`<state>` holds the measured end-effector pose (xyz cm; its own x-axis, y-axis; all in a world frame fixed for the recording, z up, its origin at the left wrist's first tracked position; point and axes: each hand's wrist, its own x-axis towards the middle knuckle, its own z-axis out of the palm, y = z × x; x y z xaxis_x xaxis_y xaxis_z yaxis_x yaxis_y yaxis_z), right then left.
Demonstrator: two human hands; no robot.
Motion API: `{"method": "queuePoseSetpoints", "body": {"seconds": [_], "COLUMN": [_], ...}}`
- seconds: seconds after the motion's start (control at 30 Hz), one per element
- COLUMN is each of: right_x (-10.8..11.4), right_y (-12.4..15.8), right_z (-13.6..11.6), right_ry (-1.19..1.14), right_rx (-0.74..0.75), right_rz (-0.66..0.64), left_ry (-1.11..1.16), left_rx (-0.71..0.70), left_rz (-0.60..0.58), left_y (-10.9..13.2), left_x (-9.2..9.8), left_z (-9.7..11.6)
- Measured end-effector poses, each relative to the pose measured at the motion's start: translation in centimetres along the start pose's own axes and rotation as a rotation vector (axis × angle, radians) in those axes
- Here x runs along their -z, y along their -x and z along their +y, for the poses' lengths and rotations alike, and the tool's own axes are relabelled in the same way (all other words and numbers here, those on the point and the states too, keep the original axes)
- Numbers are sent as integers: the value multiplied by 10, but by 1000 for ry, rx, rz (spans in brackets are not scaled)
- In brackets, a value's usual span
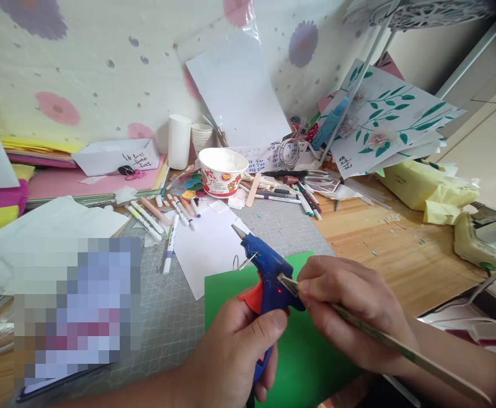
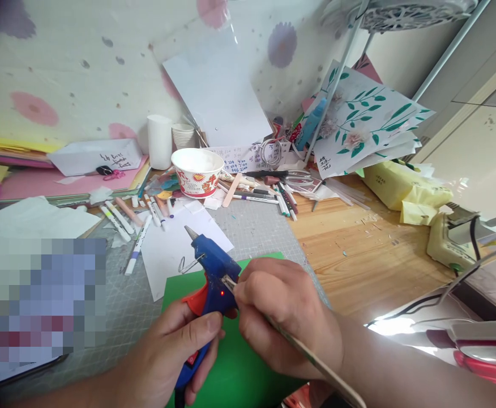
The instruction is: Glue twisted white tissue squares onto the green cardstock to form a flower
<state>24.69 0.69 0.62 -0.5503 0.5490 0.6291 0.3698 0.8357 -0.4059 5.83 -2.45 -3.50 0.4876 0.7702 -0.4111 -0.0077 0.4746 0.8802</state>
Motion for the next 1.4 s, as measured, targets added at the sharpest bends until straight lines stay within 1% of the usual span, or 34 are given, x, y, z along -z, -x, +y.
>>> {"method": "queuePoseSetpoints", "body": {"seconds": [0.07,0.2,0.3,0.43,0.53,0.63,0.8,0.9,1.07,1.2,1.33,1.4], "right_x": [0,-1,-1,0,0,0,0,0,3,4,3,4], "right_y": [0,0,1,2,2,1,-2,-2,-2,-2,-2,-2], "right_z": [0,-1,-1,0,0,-1,-2,-3,-4,-5,-4,-4], "right_ry": [-9,-1,-13,0,6,43,25,42,39,19,21,10], "right_rx": [33,5,27,-7,13,-7,12,4,11,16,12,15], "right_rz": [-6,1,-11,-5,-28,-27,-34,-16,-43,-61,-47,-58], "left_ry": [7,11,6,3,2,21,20,4,23,8,5,7], "left_rx": [-2,-11,-18,-11,-23,-36,-34,-26,-36,-26,-18,-28], "left_rz": [-9,17,11,7,-4,-13,11,4,44,18,6,16], "left_y": [0,0,0,0,0,-1,0,2,2,1,2,2], "left_x": [0,2,2,0,0,1,2,1,-2,-2,0,2], "left_z": [1,2,3,3,3,2,1,1,2,1,-1,-2]}}
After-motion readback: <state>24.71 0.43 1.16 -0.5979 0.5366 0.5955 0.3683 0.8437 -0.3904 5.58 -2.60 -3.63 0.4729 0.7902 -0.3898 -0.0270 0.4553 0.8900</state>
